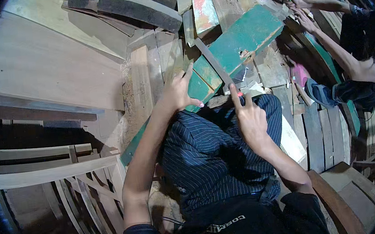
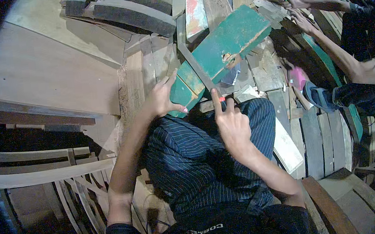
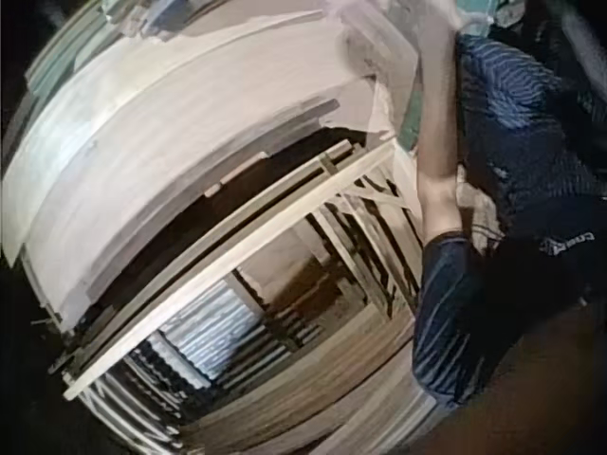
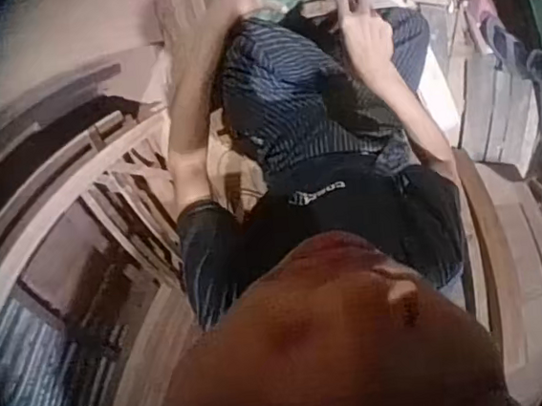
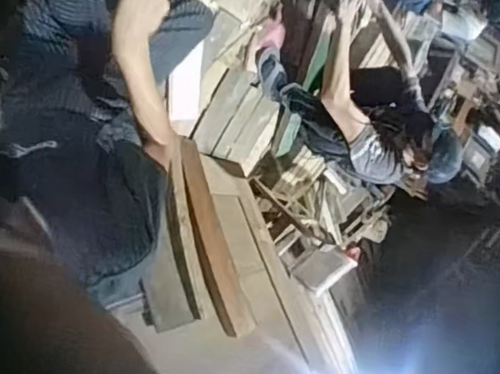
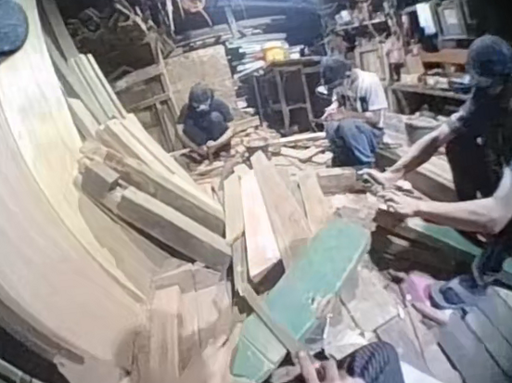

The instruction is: The person holds a wooden board by hand and cuts into it along a marked line using a hand saw.

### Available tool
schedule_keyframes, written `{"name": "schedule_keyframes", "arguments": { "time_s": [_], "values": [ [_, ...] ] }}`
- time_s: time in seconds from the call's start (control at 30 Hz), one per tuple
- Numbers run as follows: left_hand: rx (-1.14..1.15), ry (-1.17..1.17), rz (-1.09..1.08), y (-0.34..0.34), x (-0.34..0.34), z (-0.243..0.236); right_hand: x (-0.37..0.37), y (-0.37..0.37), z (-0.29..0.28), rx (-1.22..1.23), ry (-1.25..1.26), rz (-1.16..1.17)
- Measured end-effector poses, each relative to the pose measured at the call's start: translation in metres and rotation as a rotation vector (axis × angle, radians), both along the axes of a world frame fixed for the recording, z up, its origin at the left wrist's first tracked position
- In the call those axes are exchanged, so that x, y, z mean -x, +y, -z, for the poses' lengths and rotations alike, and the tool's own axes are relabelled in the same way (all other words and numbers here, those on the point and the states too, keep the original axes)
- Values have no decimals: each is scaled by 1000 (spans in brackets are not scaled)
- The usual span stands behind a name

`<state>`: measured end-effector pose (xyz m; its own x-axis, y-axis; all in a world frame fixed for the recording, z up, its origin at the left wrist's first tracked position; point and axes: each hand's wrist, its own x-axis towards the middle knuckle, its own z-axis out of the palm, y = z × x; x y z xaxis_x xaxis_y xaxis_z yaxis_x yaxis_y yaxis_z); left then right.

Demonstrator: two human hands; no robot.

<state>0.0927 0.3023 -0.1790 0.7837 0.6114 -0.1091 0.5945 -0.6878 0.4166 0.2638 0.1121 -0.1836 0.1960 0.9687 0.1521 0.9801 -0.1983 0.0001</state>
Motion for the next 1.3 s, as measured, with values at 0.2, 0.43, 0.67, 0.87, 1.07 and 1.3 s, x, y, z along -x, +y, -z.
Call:
{"name": "schedule_keyframes", "arguments": {
  "time_s": [0.2,0.43,0.67,0.87,1.07,1.3],
  "values": [
    [50,19,3,-3,-5,-6,-6,-72,-3,30,-26,-77],
    [20,72,-56,-4,-5,-7,8,4,6,8,23,1],
    [-42,44,-33,-3,1,-3,-2,-60,0,0,7,-66],
    [61,32,-53,-4,-9,-8,1,-17,-5,47,97,5],
    [-75,-93,-34,-5,4,9,-1,-23,-11,70,104,-29],
    [-31,6,-67,-5,-7,-3,-5,-54,-10,40,115,-8]
  ]
}}
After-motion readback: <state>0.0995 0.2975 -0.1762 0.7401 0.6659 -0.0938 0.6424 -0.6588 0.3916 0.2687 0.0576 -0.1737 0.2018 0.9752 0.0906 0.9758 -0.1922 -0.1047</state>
